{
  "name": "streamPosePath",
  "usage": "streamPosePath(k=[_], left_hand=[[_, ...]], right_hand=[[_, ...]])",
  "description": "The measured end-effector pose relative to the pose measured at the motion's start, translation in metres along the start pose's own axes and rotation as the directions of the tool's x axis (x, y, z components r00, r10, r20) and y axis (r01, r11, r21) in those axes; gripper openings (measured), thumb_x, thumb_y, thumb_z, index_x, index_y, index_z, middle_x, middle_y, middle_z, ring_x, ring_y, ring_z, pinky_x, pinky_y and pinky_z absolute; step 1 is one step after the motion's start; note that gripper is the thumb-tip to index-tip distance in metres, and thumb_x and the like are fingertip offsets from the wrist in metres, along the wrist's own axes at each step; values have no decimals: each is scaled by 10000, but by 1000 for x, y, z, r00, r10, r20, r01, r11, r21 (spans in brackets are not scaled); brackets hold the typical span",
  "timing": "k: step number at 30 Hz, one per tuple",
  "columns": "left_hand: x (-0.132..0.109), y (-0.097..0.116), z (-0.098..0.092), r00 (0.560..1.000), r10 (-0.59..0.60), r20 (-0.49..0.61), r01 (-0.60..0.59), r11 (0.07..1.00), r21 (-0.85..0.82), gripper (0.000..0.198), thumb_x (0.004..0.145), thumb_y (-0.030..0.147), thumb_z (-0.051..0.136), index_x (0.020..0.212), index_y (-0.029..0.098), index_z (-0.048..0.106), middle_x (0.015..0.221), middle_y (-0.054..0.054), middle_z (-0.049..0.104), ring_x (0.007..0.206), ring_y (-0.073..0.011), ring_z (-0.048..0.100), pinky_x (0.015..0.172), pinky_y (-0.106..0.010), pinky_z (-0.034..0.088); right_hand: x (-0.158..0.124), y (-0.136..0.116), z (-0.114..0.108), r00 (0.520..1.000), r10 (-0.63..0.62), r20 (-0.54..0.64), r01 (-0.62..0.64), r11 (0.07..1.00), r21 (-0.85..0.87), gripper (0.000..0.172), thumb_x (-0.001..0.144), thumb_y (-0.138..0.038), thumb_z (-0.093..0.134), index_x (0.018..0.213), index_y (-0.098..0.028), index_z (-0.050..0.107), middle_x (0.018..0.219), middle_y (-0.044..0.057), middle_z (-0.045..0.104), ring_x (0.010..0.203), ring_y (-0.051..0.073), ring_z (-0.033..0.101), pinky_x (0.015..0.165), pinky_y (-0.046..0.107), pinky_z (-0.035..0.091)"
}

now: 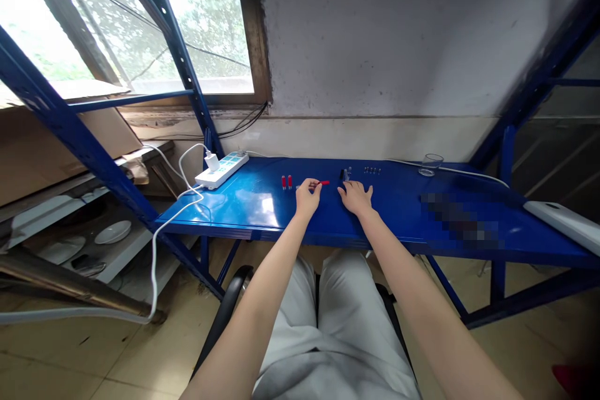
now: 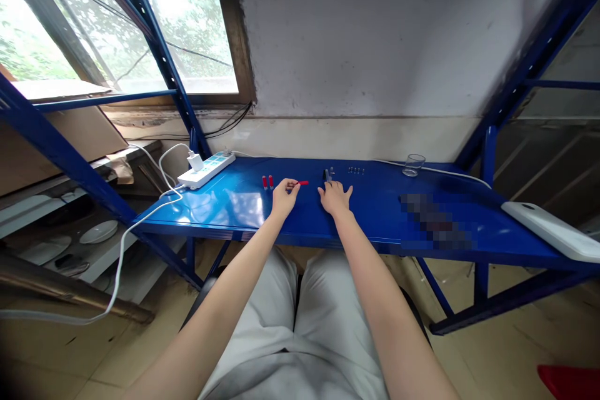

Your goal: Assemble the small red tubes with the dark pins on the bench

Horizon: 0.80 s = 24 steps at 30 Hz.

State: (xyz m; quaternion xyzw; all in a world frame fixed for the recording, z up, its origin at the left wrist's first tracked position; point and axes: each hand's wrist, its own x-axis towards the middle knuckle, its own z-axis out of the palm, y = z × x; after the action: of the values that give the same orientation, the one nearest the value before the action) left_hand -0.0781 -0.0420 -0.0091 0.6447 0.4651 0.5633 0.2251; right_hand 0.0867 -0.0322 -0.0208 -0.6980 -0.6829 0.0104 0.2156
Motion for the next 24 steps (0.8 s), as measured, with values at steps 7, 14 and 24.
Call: streamPosePath(k=[7, 14, 24], left_hand=[[6, -14, 4, 998, -63, -32, 61, 997, -50, 137, 787, 274, 557, 848, 157, 592, 827, -50, 635, 771, -126, 590, 713, -252, 478], [8, -20, 6, 992, -126, -25, 123, 986, -112, 166, 770, 292, 579, 856, 152, 610, 833, -54, 647, 767, -126, 593, 711, -254, 486], [8, -24, 7, 988, -152, 26, 154, 964, -219, 180, 755, 285, 588, 857, 142, 628, 830, -78, 666, 770, -141, 612, 731, -281, 491]], right_hand=[[-11, -5, -13, 936, -98, -338, 230, 897, 377, 252, 890, -326, 304, 946, -185, 506, 895, 104, 577, 829, 205, 524, 737, 326, 409], [-11, -4, -14, 943, -31, -330, 216, 812, 542, 236, 874, -375, 331, 902, -195, 482, 793, 54, 565, 705, 160, 529, 672, 281, 410], [-8, -3, -9, 944, 20, -329, 215, 719, 661, 227, 839, -403, 400, 846, -196, 493, 737, 28, 559, 646, 138, 512, 633, 268, 405]])
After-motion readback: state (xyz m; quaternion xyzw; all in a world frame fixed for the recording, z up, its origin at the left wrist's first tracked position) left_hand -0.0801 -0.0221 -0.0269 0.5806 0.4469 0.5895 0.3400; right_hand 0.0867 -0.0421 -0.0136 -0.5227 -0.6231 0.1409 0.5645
